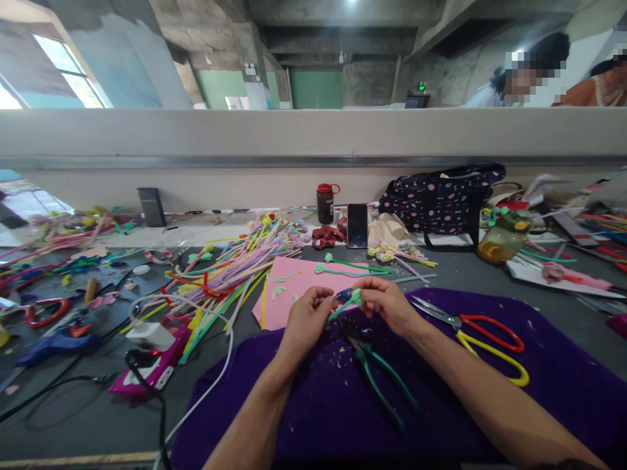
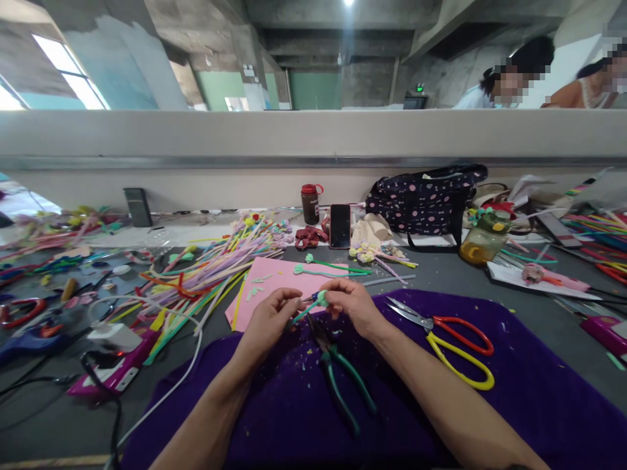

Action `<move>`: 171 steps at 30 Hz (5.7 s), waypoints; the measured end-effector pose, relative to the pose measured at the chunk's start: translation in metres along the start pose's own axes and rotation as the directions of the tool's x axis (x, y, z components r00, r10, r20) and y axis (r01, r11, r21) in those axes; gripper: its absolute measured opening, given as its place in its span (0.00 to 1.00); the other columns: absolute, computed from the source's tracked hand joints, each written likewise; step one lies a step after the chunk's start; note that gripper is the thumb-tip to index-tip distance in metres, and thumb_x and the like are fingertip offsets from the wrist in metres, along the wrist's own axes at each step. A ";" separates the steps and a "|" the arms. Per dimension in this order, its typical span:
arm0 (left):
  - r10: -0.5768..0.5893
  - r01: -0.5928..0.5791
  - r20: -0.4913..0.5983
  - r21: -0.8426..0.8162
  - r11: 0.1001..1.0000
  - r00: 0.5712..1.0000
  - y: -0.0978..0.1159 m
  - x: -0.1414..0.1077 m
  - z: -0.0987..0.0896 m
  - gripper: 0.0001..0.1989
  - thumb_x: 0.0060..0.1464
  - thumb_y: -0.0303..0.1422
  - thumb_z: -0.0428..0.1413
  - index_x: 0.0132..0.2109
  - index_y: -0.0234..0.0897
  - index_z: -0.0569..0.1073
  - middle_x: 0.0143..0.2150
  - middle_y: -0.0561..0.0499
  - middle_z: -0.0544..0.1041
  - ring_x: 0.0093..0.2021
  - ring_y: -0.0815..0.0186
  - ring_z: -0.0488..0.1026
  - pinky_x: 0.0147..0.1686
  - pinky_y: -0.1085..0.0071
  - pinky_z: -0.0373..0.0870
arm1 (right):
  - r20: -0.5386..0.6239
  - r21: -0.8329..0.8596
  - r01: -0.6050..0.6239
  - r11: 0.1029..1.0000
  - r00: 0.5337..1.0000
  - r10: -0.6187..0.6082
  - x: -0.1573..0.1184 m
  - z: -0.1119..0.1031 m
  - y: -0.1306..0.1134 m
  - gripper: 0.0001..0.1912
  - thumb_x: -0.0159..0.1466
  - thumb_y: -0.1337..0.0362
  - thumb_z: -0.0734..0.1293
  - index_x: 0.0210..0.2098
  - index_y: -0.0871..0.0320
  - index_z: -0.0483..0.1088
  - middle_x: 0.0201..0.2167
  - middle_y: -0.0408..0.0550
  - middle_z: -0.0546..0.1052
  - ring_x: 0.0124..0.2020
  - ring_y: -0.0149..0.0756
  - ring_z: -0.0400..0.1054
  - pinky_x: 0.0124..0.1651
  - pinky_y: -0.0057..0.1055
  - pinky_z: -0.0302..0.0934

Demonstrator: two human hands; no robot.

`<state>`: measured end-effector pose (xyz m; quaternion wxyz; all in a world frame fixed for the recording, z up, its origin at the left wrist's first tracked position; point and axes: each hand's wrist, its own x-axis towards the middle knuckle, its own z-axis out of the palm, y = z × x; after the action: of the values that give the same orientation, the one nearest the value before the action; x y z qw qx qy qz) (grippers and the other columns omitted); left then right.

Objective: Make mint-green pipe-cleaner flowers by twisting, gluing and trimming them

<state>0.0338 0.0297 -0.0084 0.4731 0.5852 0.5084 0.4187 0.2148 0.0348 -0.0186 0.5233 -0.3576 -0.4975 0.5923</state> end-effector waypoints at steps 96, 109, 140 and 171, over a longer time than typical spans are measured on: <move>0.260 -0.247 -0.018 0.262 0.933 0.965 0.005 -0.012 0.009 0.10 0.47 0.36 0.53 0.27 0.35 0.74 0.27 0.51 0.73 0.29 0.67 0.67 0.30 0.73 0.60 | -0.088 -0.642 0.178 0.745 0.949 -0.303 -0.009 0.018 -0.001 0.13 0.58 0.61 0.62 0.20 0.61 0.67 0.17 0.40 0.65 0.22 0.27 0.57 0.26 0.23 0.51; -0.173 0.196 0.102 -0.675 0.711 0.980 0.006 -0.007 0.000 0.12 0.41 0.36 0.61 0.33 0.32 0.76 0.31 0.47 0.73 0.33 0.67 0.70 0.27 0.76 0.64 | 0.042 -0.468 0.165 0.868 0.985 -0.165 -0.022 0.031 0.000 0.13 0.59 0.60 0.61 0.23 0.61 0.67 0.17 0.39 0.63 0.18 0.25 0.54 0.22 0.23 0.49; -0.058 0.135 0.139 -0.647 0.750 0.989 0.008 -0.008 0.000 0.13 0.44 0.34 0.59 0.39 0.34 0.75 0.38 0.45 0.74 0.38 0.64 0.69 0.31 0.75 0.65 | 0.089 -0.134 -0.155 0.979 0.982 0.167 -0.022 0.042 0.001 0.05 0.53 0.64 0.62 0.25 0.60 0.62 0.20 0.40 0.72 0.13 0.22 0.58 0.14 0.19 0.42; 0.089 -0.043 0.065 -0.515 0.856 0.994 0.022 -0.020 -0.006 0.24 0.36 0.26 0.62 0.46 0.37 0.72 0.35 0.47 0.76 0.35 0.65 0.71 0.35 0.72 0.65 | 0.284 -0.261 -0.019 0.965 0.954 0.095 -0.022 0.025 0.003 0.07 0.53 0.61 0.65 0.25 0.59 0.64 0.18 0.38 0.66 0.15 0.24 0.58 0.19 0.22 0.50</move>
<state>0.0295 0.0098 0.0138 0.6186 0.4728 0.3371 0.5293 0.1949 0.0078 -0.0172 0.3756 -0.3442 -0.6313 0.5847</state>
